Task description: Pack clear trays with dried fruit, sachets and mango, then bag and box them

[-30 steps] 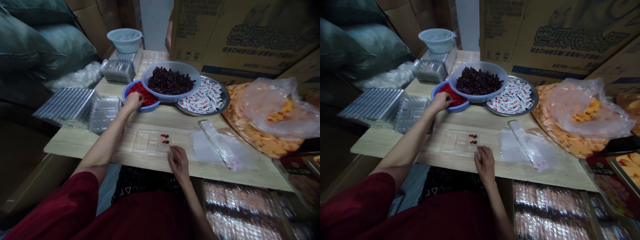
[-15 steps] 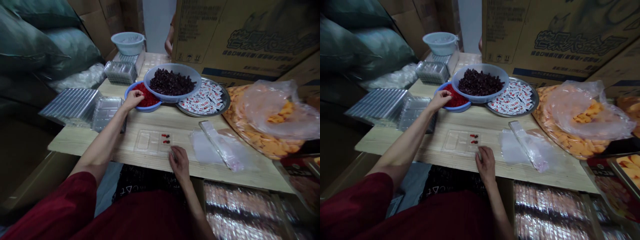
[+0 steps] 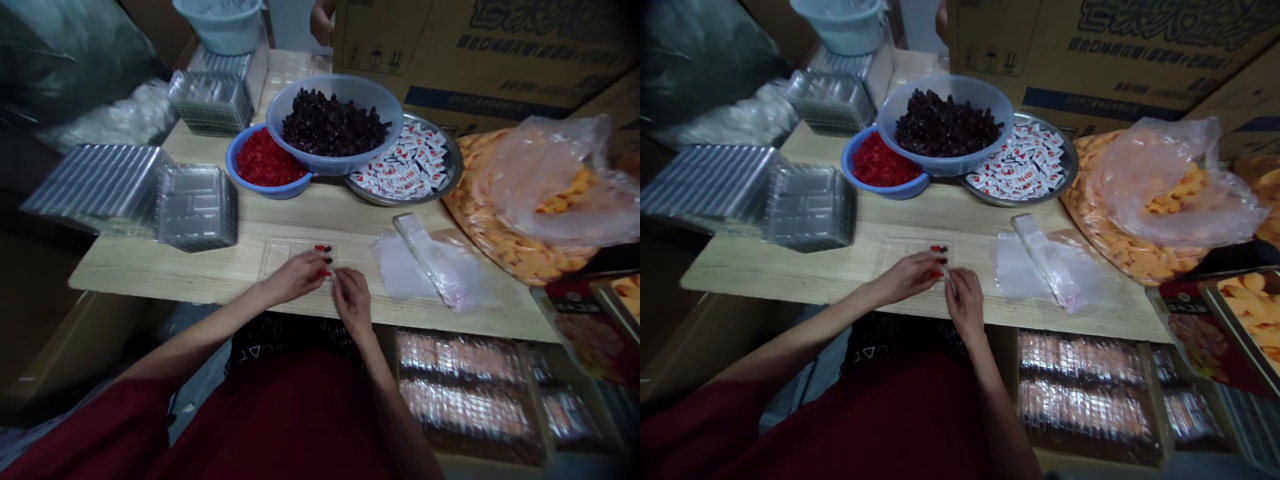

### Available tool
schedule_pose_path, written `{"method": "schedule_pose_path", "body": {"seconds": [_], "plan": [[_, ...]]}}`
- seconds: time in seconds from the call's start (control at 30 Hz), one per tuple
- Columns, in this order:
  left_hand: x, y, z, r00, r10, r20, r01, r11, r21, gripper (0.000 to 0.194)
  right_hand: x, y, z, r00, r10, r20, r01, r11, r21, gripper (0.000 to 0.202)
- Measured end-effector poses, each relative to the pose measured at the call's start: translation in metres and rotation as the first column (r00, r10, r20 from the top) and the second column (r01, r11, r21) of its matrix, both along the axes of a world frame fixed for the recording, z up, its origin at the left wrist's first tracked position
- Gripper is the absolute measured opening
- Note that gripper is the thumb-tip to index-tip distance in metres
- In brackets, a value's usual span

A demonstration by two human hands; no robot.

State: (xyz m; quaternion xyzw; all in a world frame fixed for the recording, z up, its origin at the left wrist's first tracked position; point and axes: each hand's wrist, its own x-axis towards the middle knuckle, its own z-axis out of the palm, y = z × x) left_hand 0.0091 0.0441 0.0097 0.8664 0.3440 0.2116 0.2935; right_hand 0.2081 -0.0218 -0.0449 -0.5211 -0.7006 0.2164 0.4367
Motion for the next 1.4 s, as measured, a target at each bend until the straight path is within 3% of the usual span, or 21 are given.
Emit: {"method": "schedule_pose_path", "body": {"seconds": [0.23,0.43,0.5,0.57,0.7,0.77,0.83,0.9,0.97,1.0,1.13,1.27,1.4], "plan": [[-0.008,0.004,-0.003,0.999,0.027,-0.031,-0.028,1.000,-0.010,0.019,0.001,0.001,-0.001,1.000,-0.010,0.000,0.010,1.000,-0.015,0.028],[0.001,-0.003,-0.009,0.998,0.037,-0.047,-0.035,0.999,0.042,0.015,-0.002,-0.003,-0.003,1.000,-0.019,-0.014,0.019,1.000,-0.014,0.026],[-0.002,-0.007,-0.002,0.994,0.104,0.033,-0.106,0.993,0.049,0.017,-0.001,-0.003,0.003,0.998,-0.026,-0.060,0.024,0.999,-0.029,0.025],[-0.011,-0.010,0.010,0.952,0.263,0.156,-0.274,0.960,0.052,0.018,0.007,0.006,0.015,0.990,-0.047,-0.136,0.043,0.999,-0.030,0.023],[-0.041,-0.014,0.025,0.724,0.611,0.320,-0.651,0.758,0.027,0.019,0.050,0.065,0.058,0.965,-0.191,-0.178,0.212,0.972,0.105,0.022],[-0.055,-0.018,0.021,0.660,0.674,0.333,-0.720,0.694,0.023,0.023,0.081,0.114,0.079,0.953,-0.277,-0.126,0.297,0.936,0.189,0.025],[-0.066,-0.025,0.010,0.637,0.704,0.315,-0.748,0.663,0.029,0.022,0.108,0.169,0.093,0.942,-0.336,-0.018,0.333,0.924,0.188,0.029],[-0.074,-0.035,-0.004,0.631,0.723,0.280,-0.759,0.650,0.031,0.019,0.123,0.221,0.099,0.917,-0.337,0.213,0.341,0.940,0.017,0.032],[-0.079,-0.047,-0.019,0.625,0.741,0.245,-0.766,0.643,0.009,0.018,0.123,0.261,0.096,0.862,-0.163,0.480,0.298,0.928,-0.222,0.040],[-0.081,-0.052,-0.025,0.618,0.751,0.232,-0.770,0.638,-0.016,0.018,0.119,0.276,0.092,0.838,-0.094,0.538,0.289,0.912,-0.292,0.042],[-0.087,-0.061,-0.038,0.577,0.791,0.203,-0.791,0.603,-0.104,0.020,0.097,0.304,0.077,0.778,-0.005,0.628,0.299,0.882,-0.364,0.038],[-0.087,-0.056,-0.041,0.547,0.810,0.209,-0.808,0.577,-0.120,0.023,0.092,0.307,0.070,0.730,-0.004,0.684,0.335,0.874,-0.352,0.030],[-0.083,-0.052,-0.042,0.469,0.845,0.257,-0.841,0.516,-0.163,0.023,0.095,0.307,0.070,0.720,0.002,0.694,0.342,0.869,-0.357,0.032]]}}
